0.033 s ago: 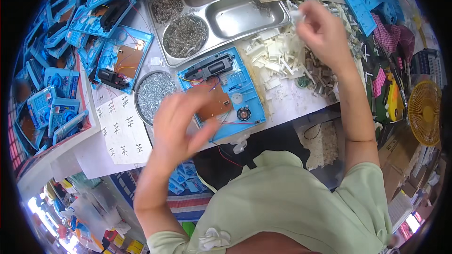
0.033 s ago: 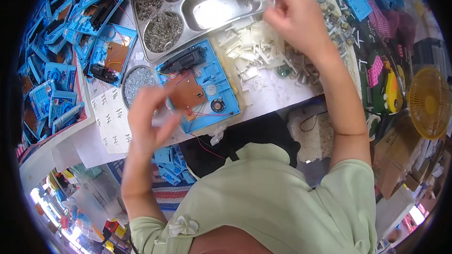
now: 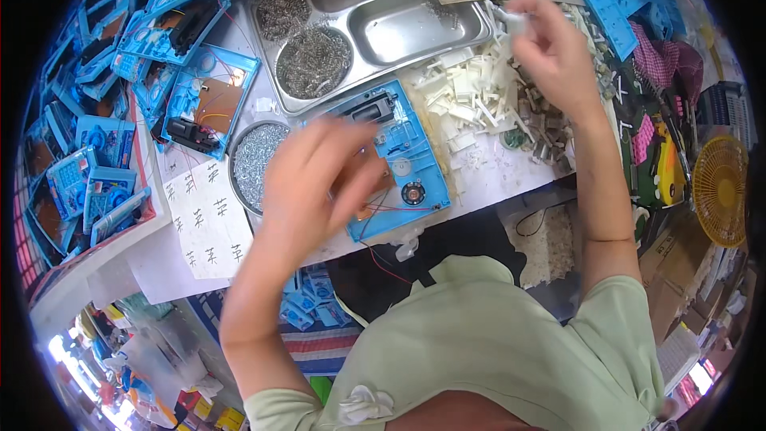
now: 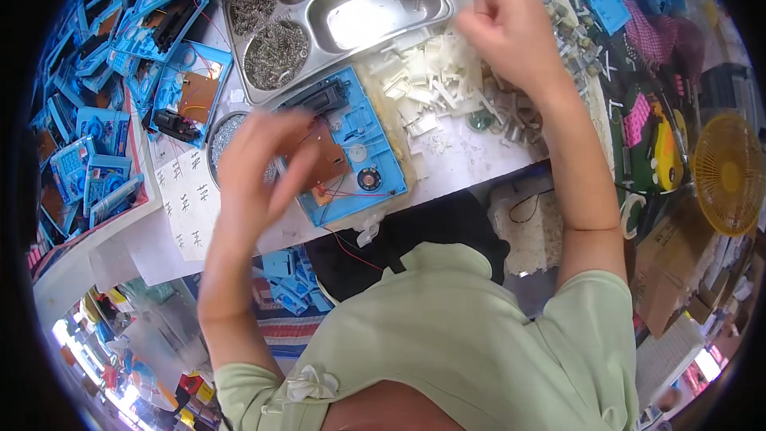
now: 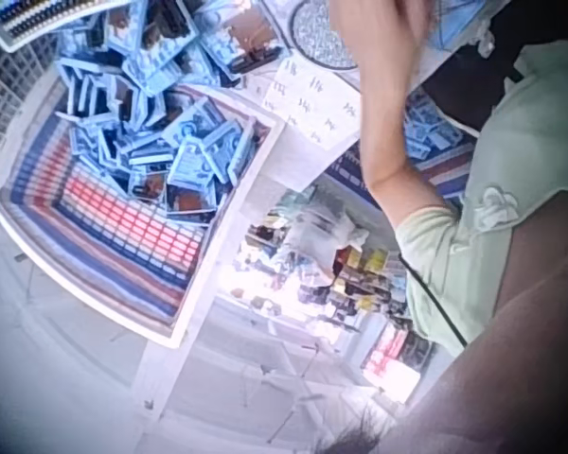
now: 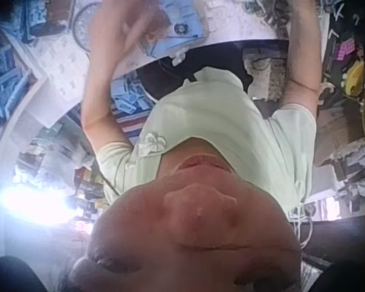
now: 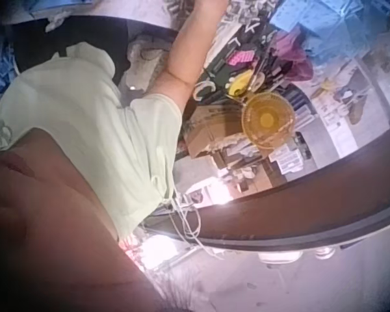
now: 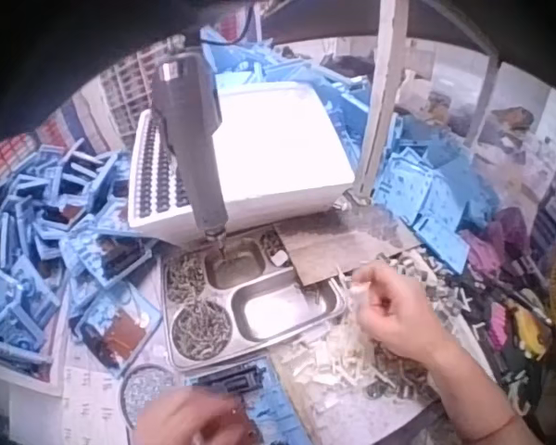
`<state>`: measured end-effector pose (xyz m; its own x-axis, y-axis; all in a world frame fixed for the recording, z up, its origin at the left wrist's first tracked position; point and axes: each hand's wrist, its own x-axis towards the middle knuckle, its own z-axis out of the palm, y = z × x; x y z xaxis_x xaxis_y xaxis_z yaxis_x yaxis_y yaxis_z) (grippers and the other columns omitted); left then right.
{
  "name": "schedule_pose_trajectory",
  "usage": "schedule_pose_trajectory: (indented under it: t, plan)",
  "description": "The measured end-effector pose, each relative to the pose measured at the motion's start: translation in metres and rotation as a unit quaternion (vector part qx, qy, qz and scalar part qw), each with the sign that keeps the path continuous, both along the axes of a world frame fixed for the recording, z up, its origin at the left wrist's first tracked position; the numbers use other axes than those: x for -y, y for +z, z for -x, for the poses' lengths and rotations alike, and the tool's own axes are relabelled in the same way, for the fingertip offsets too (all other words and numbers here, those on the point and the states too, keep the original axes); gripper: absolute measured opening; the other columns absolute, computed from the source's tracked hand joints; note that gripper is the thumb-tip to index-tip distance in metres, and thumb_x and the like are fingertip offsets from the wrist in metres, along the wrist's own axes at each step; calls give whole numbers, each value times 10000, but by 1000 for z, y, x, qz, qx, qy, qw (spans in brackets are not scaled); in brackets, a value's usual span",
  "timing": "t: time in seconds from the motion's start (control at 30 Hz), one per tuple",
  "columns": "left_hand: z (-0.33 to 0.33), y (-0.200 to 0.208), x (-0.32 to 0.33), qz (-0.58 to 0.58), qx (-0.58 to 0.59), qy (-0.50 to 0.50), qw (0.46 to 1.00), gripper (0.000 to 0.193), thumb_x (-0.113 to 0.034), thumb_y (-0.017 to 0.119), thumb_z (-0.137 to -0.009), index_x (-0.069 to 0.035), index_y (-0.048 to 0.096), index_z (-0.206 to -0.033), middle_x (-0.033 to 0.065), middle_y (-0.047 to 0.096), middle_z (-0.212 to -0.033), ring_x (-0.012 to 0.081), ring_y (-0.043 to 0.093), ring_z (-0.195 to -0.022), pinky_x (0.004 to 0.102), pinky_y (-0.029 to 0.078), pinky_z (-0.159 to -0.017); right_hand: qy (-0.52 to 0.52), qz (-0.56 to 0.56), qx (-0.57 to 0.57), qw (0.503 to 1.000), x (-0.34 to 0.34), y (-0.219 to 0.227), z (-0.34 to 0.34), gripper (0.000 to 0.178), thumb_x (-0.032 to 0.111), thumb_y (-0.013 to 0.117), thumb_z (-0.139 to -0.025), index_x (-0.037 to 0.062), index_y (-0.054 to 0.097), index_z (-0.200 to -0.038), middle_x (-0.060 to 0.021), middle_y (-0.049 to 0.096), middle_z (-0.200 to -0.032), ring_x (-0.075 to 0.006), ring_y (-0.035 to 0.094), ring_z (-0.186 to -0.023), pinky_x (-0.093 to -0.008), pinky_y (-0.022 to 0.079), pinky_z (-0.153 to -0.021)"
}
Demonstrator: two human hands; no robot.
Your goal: Assemble and solder components for a blue electronic toy device.
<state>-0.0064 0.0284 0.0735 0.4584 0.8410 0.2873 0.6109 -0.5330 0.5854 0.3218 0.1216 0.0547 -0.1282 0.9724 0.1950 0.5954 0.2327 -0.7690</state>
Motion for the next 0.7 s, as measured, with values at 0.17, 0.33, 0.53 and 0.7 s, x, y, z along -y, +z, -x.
schedule_pose_trajectory:
  t: [0.17, 0.33, 0.53, 0.7]
  plan:
    - [-84, -48, -154, -183, -153, -162, 958, 144, -179, 610, -910, -132, 701, -1011, 83, 696, -915, 296, 715, -866, 433, 577, -704, 16, 23, -253, 967, 15, 10, -4, 246, 21, 633, -922, 22, 651, -1167, 86, 587, -792, 11, 481, -691, -178, 341, -598]
    - [-127, -50, -184, -153, -389, -205, 885, 122, -182, 603, -903, -119, 697, -945, 107, 751, -880, 287, 745, -876, 414, 587, -723, 6, 78, -281, 957, 57, 16, -24, 242, 39, 697, -943, 8, 639, -1175, 22, 646, -930, -15, 541, -776, -174, 411, -674]
    - [-94, -60, -171, -180, -124, -149, 964, 176, -163, 687, -839, -77, 654, -989, 119, 698, -826, 289, 722, -792, 410, 567, -675, 13, 72, -312, 947, 74, 10, -15, 262, 9, 701, -923, -12, 654, -1180, -6, 675, -1024, -61, 602, -887, -208, 485, -765]
    - [-57, -9, -95, 76, 88, -24, 993, 181, -154, 726, -862, -24, 676, -977, 118, 716, -874, 233, 715, -743, 352, 556, -651, 76, 89, -291, 950, 73, -1, 2, 259, 17, 721, -901, -8, 674, -1154, -12, 681, -991, -73, 629, -893, -229, 499, -790]
